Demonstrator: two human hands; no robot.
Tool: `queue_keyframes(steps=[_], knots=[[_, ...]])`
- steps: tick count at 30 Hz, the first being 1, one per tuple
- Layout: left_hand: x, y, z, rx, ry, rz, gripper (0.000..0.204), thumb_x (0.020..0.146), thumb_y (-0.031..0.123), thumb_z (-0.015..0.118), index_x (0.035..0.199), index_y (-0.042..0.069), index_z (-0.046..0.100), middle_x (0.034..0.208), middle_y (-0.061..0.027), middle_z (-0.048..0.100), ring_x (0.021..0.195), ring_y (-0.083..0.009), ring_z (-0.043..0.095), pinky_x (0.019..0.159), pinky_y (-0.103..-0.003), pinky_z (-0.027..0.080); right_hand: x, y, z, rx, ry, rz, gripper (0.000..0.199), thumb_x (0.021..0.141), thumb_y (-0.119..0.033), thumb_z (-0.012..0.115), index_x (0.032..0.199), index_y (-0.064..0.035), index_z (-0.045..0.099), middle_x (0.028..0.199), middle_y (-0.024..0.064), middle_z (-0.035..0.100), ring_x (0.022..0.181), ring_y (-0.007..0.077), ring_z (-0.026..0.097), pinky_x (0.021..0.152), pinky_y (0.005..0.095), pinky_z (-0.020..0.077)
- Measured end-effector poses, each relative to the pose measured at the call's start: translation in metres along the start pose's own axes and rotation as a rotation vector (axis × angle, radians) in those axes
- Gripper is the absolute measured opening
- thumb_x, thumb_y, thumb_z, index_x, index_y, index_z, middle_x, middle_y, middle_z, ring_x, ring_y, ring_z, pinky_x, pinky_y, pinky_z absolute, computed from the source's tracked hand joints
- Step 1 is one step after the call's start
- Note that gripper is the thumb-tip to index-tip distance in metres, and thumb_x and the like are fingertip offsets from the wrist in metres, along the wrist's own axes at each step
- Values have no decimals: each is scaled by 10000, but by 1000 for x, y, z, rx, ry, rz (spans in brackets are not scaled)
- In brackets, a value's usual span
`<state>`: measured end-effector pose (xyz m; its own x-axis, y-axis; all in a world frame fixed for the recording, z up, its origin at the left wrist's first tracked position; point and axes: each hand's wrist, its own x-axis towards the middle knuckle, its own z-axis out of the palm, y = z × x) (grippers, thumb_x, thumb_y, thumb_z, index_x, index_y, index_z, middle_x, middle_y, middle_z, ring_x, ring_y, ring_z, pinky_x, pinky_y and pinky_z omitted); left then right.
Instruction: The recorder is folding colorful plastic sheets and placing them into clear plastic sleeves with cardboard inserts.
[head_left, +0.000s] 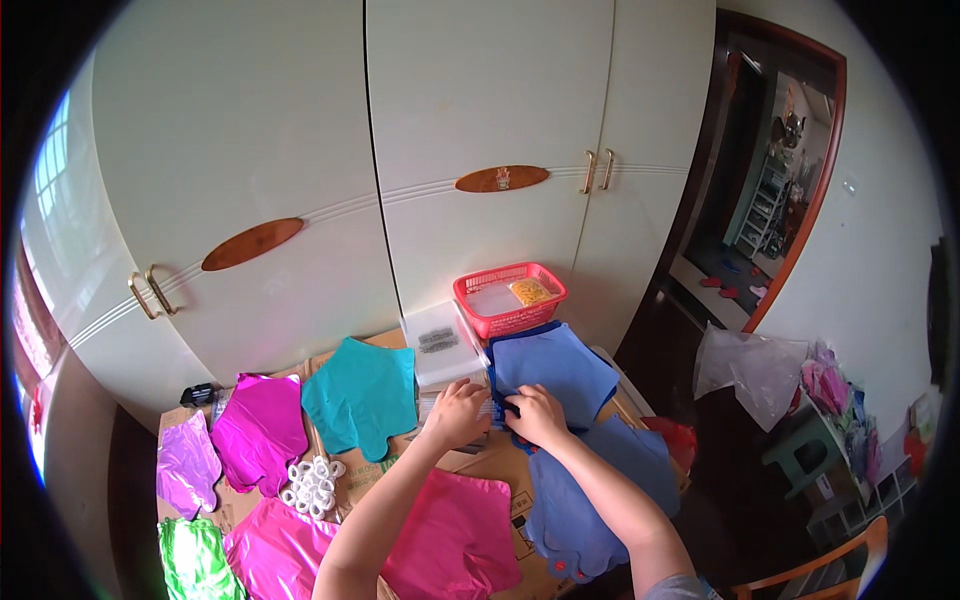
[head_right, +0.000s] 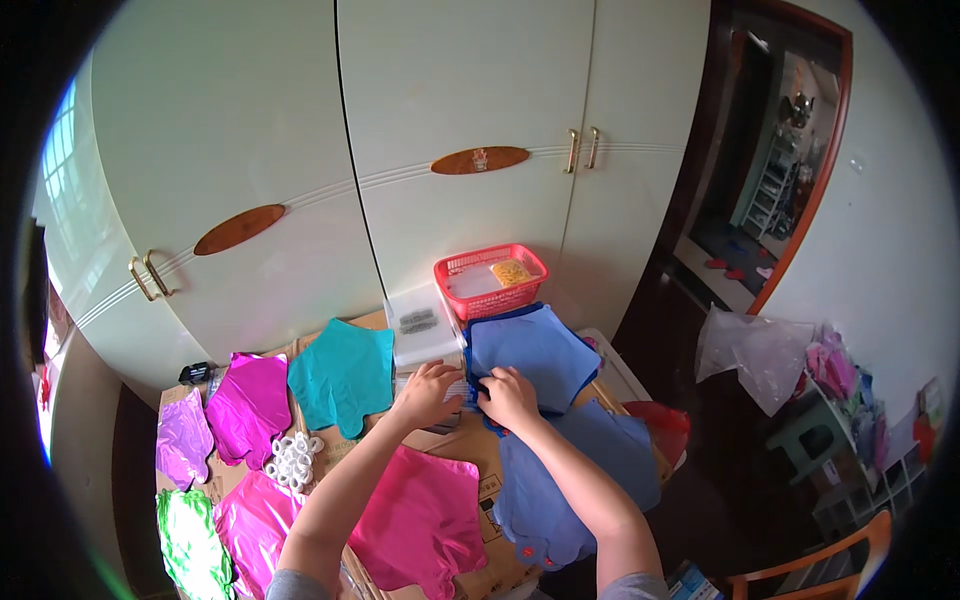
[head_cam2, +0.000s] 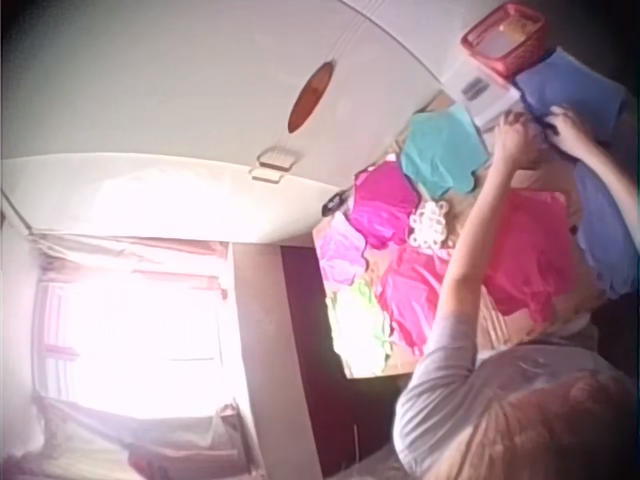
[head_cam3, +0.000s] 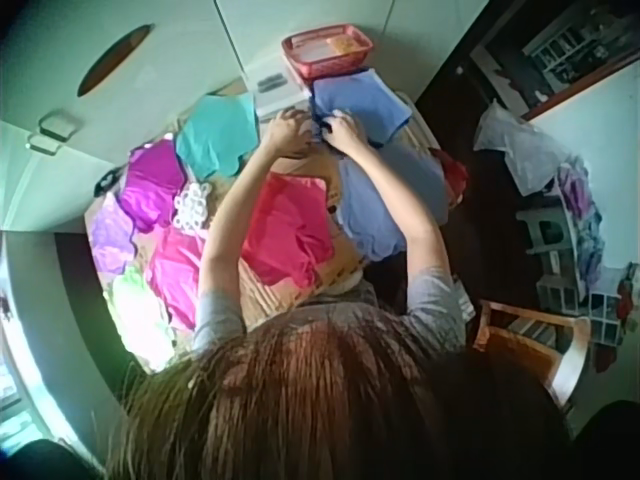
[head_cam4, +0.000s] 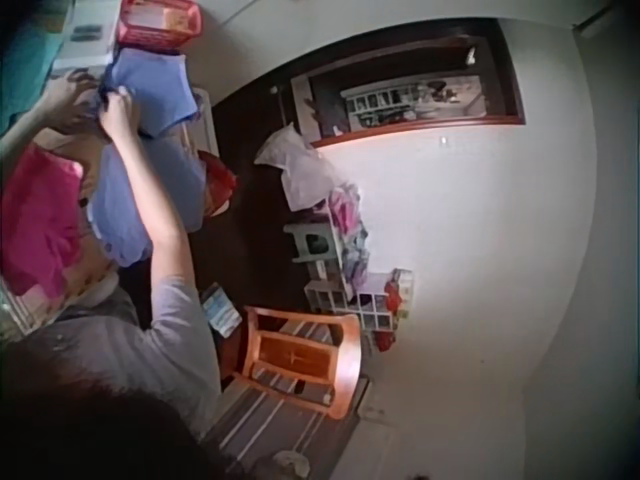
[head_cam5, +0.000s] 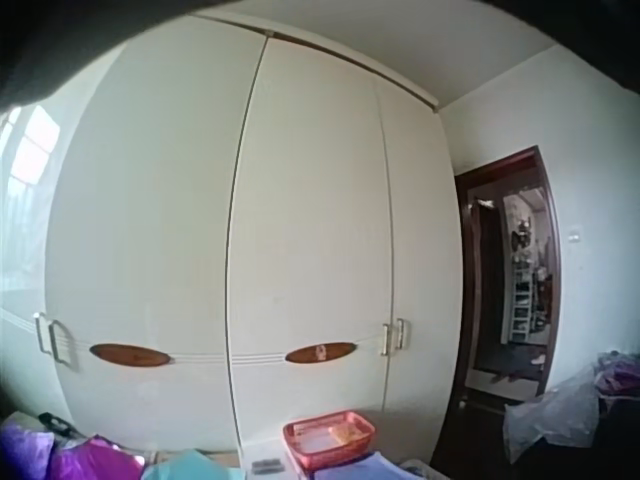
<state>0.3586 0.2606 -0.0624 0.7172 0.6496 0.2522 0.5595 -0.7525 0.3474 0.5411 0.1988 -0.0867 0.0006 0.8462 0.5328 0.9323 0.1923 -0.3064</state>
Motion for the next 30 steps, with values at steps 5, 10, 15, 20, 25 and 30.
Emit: queue_keyframes(steps=[5,10,15,20,25,30], knots=[[1,3,0,11,-1,16,461,804,286,631,1214,80,578,1251,-124,559,1259,-328,430,1037,-438,364,5,7,1,114,-96,173,142,747,-196,681,816,-80,728,790,87,661,761,290,635,729,386,508],[3,7,3,47,-4,3,485,812,306,626,1232,77,549,1225,-139,572,1226,-313,467,1017,-433,380,6,15,2,279,-103,350,183,725,-232,728,801,-65,730,746,108,681,679,266,659,669,359,508],[9,15,7,70,16,55,481,813,296,623,1229,73,534,1205,-124,585,1199,-307,495,1001,-436,395,10,22,-2,361,-139,512,293,669,-328,779,818,-79,735,735,123,687,669,248,675,642,345,511],[15,24,6,3,19,68,442,832,283,621,1214,78,536,1210,-135,578,1182,-297,503,988,-422,395,11,28,-1,420,-134,535,334,643,-304,813,822,-35,725,750,121,697,669,212,677,637,322,510],[23,23,14,-44,27,52,360,860,280,580,1161,84,560,1137,-117,615,1100,-288,566,990,-420,398,12,33,-3,715,-105,639,207,702,-168,799,761,-8,682,683,32,653,615,82,569,582,247,454],[31,7,37,233,29,292,249,884,279,538,1045,114,634,1021,-102,636,999,-279,612,982,-416,411,14,58,10,1035,-114,691,106,811,-103,707,806,-22,638,720,-13,613,634,59,515,574,232,418]])
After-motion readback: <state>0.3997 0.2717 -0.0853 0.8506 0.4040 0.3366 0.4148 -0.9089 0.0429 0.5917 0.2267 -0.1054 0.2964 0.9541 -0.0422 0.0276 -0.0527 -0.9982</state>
